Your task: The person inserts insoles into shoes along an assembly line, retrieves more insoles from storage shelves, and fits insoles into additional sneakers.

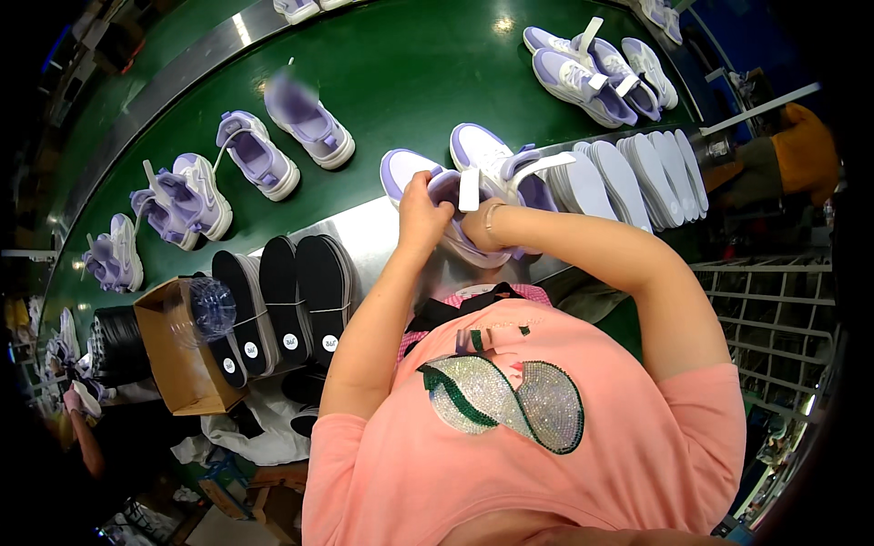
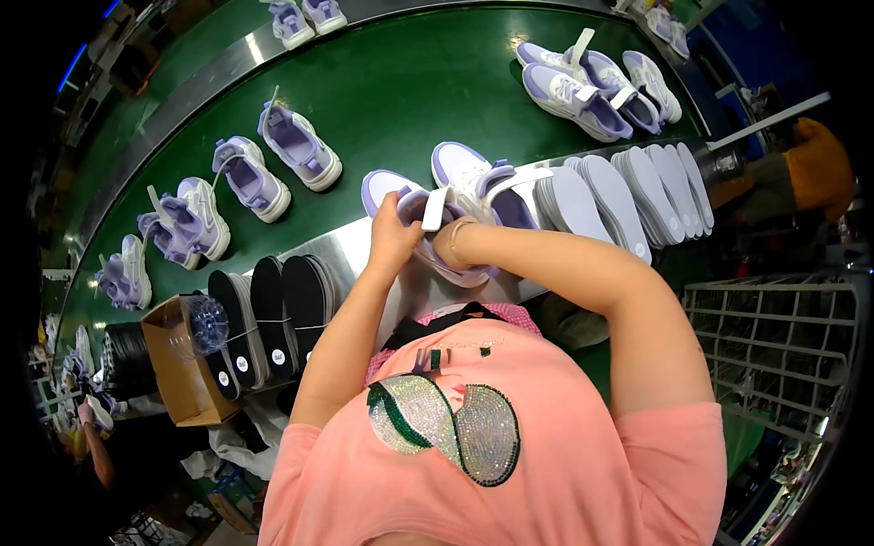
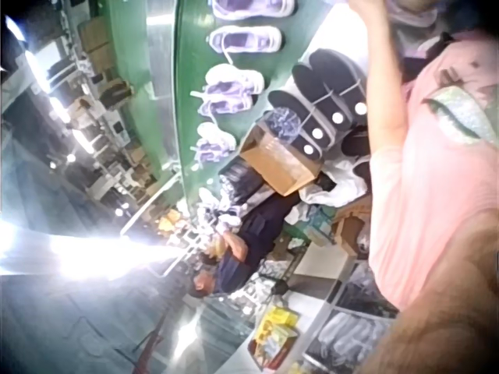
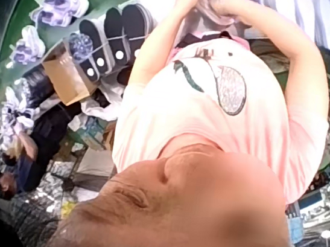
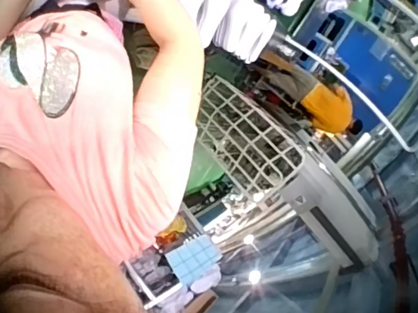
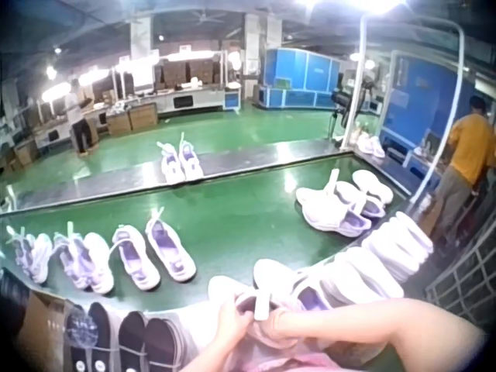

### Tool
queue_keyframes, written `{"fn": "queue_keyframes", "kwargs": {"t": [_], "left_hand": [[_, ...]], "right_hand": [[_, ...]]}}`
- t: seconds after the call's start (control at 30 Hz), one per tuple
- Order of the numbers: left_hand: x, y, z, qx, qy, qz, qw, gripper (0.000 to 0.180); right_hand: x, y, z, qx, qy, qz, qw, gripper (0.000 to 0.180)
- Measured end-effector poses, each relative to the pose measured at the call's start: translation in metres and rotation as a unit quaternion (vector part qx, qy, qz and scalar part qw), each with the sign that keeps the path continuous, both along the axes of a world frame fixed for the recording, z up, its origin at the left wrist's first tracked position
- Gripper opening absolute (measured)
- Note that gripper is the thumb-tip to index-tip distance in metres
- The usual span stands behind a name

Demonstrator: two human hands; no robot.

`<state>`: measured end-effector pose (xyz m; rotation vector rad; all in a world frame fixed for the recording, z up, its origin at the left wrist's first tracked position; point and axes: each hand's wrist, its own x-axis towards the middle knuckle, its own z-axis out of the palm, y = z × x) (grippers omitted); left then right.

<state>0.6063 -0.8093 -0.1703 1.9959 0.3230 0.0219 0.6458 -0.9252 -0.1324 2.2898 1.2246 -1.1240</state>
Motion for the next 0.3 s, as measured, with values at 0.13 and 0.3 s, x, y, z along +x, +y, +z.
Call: {"fn": "queue_keyframes", "kwargs": {"t": [0.13,0.3], "left_hand": [[-0.001,-0.003,-0.001,-0.016,-0.01,-0.003,1.0,0.044],[0.0,-0.006,0.001,-0.038,-0.019,-0.007,0.999,0.041]], "right_hand": [[-0.008,-0.015,0.029,-0.044,0.082,0.027,0.995,0.029],[-0.009,-0.025,0.01,-0.07,0.088,0.065,0.992,0.033]]}}
